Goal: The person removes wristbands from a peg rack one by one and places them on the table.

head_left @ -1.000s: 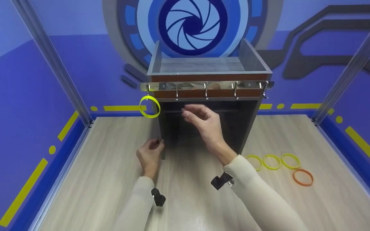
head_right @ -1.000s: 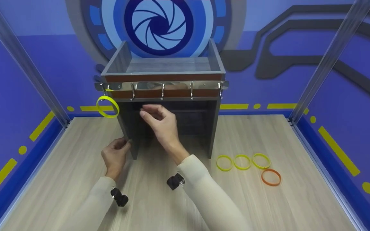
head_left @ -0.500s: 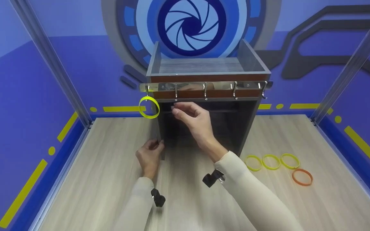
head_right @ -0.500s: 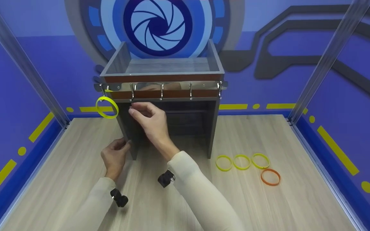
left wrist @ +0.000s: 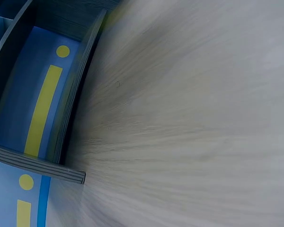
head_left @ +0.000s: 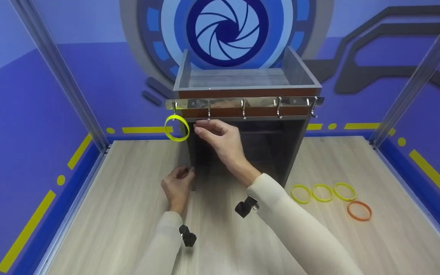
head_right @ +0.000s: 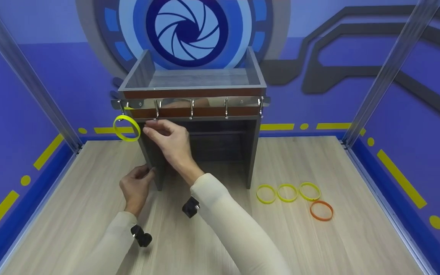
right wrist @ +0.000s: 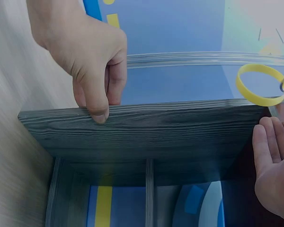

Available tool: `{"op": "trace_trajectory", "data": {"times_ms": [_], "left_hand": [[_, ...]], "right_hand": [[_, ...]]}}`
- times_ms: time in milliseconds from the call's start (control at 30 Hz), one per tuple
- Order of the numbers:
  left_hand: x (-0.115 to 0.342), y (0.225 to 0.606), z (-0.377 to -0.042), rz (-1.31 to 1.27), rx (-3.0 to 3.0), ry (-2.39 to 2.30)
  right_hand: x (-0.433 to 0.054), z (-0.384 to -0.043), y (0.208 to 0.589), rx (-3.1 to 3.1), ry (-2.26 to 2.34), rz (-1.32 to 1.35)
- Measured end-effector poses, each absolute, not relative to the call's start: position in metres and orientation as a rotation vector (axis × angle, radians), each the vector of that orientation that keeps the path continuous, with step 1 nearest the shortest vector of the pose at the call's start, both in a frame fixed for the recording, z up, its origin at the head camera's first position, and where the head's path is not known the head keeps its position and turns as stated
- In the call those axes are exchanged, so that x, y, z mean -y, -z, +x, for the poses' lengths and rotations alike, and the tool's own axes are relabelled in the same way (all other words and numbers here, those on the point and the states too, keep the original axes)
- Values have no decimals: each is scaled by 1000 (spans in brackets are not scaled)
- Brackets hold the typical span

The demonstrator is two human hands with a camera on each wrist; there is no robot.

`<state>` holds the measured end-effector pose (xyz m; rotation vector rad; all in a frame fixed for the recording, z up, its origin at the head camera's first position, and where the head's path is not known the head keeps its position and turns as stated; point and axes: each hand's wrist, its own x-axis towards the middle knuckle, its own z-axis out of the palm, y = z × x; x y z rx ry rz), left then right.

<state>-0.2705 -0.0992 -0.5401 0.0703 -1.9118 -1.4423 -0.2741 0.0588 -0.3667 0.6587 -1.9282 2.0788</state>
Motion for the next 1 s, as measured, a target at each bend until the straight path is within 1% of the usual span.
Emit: {"op": "trace_trajectory", "data": {"times_ms": [167, 633, 1000], "left_hand": [[99, 539, -270, 90, 1925, 1475], [101, 537, -270, 118, 1936, 1486], [100, 537, -271, 126, 1955, 1476]], "right_hand": [[-55, -276, 365, 2013, -1985, 623], [-41, -278, 358, 2095, -1970, 615], [-40, -277, 357, 2080, -1969, 592]]}}
